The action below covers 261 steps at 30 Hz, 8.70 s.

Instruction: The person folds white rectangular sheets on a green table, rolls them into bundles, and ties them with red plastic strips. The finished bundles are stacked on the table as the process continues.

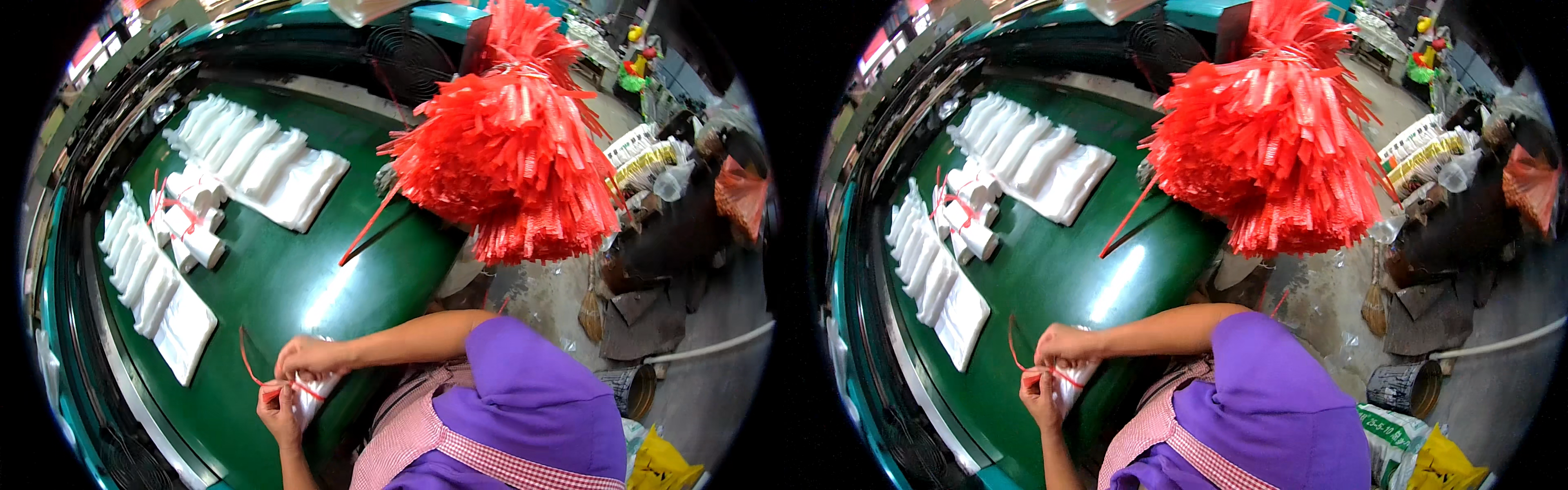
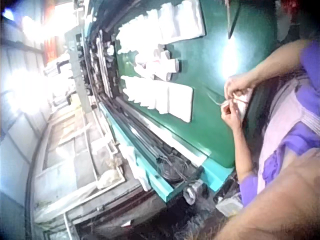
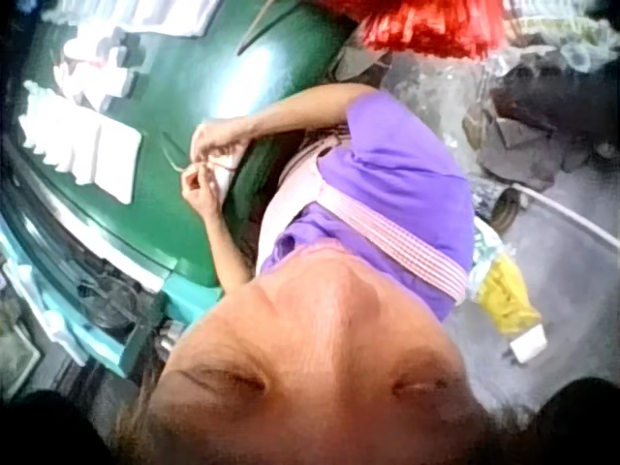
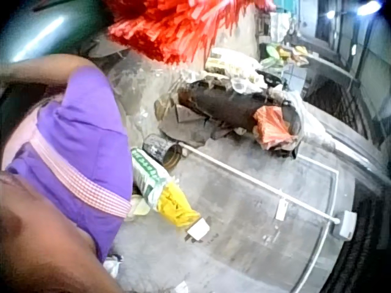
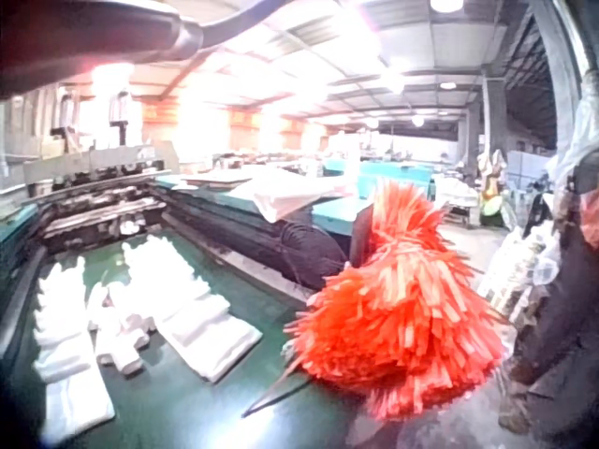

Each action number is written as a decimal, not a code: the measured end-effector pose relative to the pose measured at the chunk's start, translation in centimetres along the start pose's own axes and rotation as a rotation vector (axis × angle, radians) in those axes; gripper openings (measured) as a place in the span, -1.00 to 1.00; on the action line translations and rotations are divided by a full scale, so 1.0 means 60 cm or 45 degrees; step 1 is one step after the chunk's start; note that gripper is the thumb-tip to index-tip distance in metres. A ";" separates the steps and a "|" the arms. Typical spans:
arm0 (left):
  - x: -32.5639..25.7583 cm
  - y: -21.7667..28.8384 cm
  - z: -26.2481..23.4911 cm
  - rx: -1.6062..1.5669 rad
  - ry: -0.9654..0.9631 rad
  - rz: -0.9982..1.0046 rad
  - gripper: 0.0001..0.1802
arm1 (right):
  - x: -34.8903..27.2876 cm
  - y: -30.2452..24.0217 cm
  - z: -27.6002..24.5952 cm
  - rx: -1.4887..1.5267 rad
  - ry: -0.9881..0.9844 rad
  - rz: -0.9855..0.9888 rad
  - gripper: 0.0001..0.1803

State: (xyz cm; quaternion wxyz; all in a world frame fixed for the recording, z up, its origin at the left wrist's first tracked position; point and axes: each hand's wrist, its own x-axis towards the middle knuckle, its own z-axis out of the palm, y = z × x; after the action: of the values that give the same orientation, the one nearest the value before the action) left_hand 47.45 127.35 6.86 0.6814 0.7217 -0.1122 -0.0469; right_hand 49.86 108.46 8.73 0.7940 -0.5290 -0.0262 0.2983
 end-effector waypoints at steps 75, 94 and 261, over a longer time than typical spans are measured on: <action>-0.083 0.047 -0.077 1.339 -0.259 0.478 -0.48 | -0.208 0.016 -0.111 -2.140 -0.074 -0.517 -0.26; -0.045 0.014 0.027 1.467 -0.407 0.992 -0.56 | -0.048 0.037 -0.054 -1.951 -0.001 -0.724 -0.77; -0.021 -0.008 -0.034 0.193 -0.034 0.021 -0.84 | -0.001 -0.012 0.023 0.096 -0.146 0.123 -0.78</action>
State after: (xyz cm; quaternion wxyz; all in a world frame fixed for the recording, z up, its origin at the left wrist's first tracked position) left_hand 46.70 129.62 6.41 0.6236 0.7696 -0.1303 -0.0422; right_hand 49.63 109.34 9.98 0.7952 -0.4814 -0.0349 0.3670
